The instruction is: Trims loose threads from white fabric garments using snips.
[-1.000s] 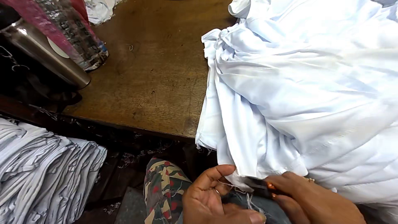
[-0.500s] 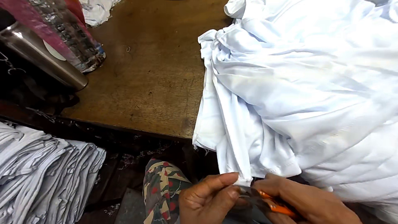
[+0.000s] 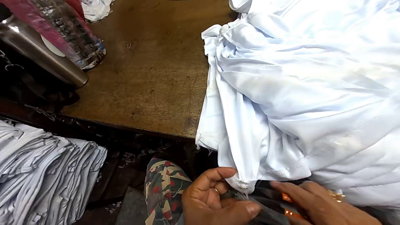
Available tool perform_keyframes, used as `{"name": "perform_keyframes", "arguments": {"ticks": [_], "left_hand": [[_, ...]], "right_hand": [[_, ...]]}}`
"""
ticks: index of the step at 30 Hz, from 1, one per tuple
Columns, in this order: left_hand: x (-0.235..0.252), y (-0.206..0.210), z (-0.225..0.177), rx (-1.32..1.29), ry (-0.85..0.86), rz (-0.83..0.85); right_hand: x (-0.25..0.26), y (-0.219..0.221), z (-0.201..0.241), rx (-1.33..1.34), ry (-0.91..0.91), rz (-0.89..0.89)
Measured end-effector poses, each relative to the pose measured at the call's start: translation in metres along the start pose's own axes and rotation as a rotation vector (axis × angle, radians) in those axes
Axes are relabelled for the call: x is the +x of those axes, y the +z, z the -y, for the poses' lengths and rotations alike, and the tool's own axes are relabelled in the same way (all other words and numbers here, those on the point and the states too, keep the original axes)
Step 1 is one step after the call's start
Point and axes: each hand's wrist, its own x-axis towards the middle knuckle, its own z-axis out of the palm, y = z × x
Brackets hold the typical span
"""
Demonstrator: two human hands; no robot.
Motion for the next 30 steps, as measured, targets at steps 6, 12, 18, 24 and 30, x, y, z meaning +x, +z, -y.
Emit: {"name": "perform_keyframes", "arguments": {"ticks": [6, 12, 18, 24, 30], "left_hand": [[-0.003, 0.003, -0.002, -0.015, -0.018, 0.014], [-0.005, 0.005, -0.002, -0.021, -0.031, -0.008], [-0.006, 0.004, -0.006, 0.013, -0.04, -0.017], [0.001, 0.006, 0.0, 0.125, 0.036, -0.175], [0.008, 0.002, 0.016, 0.066, 0.096, -0.074]], "right_hand": [[-0.004, 0.008, -0.004, -0.172, -0.094, -0.107], [0.008, 0.018, 0.0, -0.234, -0.139, -0.16], [0.015, 0.015, -0.003, 0.021, -0.032, -0.093], [0.006, 0.011, -0.016, 0.714, 0.253, -0.098], [0.006, 0.012, -0.005, 0.649, 0.308, -0.026]]}}
